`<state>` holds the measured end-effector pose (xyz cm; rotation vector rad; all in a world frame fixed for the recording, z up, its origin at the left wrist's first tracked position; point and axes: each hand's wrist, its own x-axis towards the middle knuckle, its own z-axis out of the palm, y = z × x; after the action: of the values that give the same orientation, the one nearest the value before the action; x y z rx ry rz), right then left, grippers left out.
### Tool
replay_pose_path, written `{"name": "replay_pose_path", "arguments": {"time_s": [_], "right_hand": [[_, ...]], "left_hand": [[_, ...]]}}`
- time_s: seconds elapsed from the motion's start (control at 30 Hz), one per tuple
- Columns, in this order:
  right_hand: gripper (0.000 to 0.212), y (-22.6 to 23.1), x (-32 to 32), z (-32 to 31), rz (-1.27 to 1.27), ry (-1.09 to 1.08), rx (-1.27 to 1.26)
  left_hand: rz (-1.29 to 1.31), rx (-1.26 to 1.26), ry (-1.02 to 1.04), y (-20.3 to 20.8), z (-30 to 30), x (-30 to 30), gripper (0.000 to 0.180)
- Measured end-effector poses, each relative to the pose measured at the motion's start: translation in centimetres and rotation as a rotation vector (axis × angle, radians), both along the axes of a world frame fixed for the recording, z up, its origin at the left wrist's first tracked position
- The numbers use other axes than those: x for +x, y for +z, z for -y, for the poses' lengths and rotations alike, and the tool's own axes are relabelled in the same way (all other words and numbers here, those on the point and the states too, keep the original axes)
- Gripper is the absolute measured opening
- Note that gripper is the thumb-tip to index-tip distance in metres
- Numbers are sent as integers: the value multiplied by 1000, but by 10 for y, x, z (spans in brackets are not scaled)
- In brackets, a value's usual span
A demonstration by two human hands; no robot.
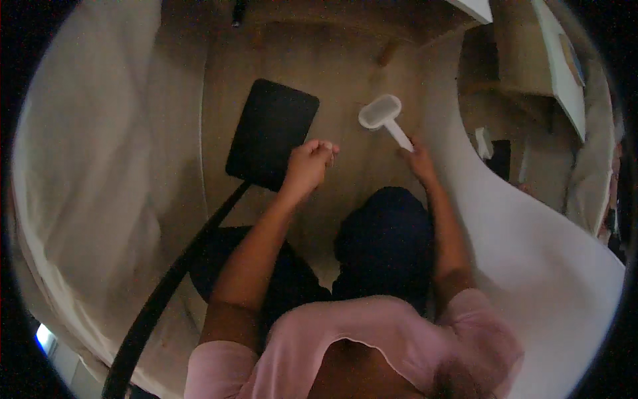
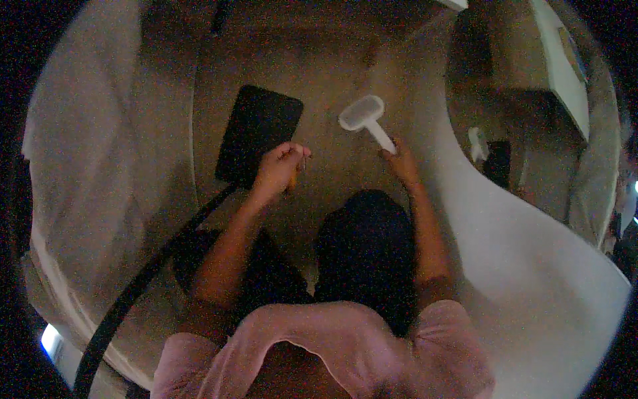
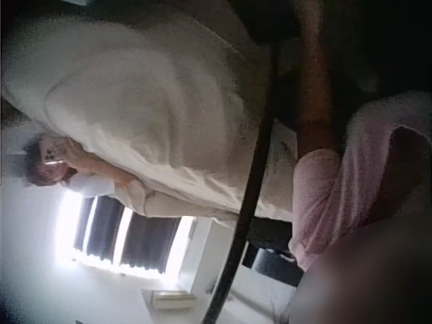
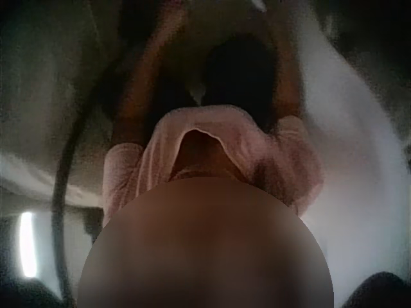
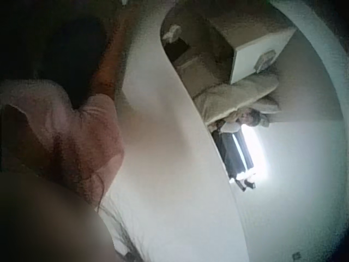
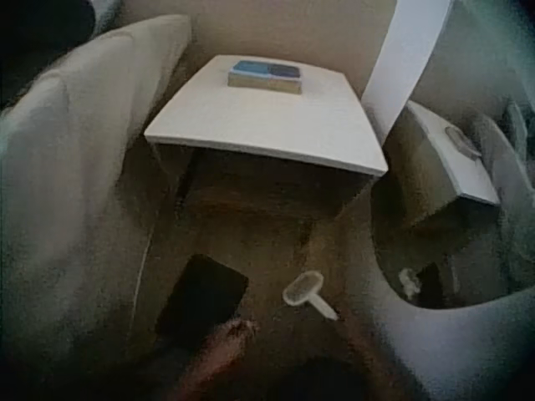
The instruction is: The person sweeps the floor using a brush and dustpan, folds a white towel on a bed, wipes a wooden surface with an orange cloth, and picks up a black object.
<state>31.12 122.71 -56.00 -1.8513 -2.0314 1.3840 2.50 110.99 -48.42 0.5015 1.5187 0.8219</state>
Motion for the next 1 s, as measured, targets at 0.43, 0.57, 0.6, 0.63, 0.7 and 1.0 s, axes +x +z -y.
{"name": "replay_pose_path", "arguments": {"time_s": [0.43,0.57,0.6,0.63,0.7,1.0], "right_hand": [[49,-82,29,-23,313,109,270],[39,-51,28,-30,719,285,355],[44,-36,12,-30,390,244,240],[50,-8,-10,-30,68,197,124],[57,61,-67,-25,-310,537,-437],[44,81,-182,-1,-338,642,-526]], "left_hand": [[156,-273,986,108,166,0,43],[-50,-212,900,116,175,5,36],[-16,-216,820,110,172,11,42],[24,-217,737,104,167,19,48],[-46,-67,902,84,131,43,50],[-223,37,865,74,107,49,45]]}}
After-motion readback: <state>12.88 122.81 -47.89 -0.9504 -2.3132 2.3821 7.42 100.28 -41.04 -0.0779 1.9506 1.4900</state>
